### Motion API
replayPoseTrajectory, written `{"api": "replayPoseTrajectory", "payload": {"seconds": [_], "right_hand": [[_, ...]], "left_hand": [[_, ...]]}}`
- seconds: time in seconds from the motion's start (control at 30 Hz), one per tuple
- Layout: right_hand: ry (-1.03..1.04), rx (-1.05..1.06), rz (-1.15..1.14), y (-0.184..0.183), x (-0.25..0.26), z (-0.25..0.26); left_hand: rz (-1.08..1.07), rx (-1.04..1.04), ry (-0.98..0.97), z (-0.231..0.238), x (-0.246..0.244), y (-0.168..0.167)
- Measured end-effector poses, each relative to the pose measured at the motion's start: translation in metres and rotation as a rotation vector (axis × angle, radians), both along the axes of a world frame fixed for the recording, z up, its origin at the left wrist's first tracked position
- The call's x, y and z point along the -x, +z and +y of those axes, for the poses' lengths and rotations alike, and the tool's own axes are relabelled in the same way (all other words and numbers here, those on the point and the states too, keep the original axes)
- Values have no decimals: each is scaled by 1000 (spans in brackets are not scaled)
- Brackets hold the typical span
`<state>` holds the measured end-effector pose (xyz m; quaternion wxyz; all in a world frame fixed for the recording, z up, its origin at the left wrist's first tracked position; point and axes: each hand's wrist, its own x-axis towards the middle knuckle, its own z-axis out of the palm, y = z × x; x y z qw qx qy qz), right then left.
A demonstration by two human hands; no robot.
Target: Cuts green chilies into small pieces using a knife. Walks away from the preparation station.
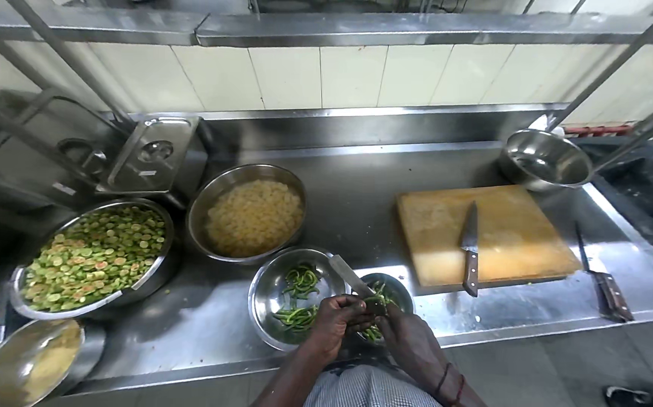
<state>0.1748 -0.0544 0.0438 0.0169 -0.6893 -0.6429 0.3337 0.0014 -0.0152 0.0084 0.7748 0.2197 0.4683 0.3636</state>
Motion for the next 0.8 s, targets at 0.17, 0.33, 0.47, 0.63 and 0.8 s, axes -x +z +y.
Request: {"api": "replayPoseTrajectory", "payload": {"seconds": [0.17,0.33,0.47,0.63,0.8], "right_hand": [[74,76,-28,7,3,3],[109,95,-28,5,4,2],[22,14,-15,0,2,1],[30,66,-26,6,4,2],[96,102,-47,8,6,4]], "left_hand": [[80,-16,-8,0,-4,2],[90,-19,-35,0,-5,0],[53,-25,-56,1,-1,5],[118,-39,-10,-2,-3,0],[126,-24,-37,-3,-5,-3]]}}
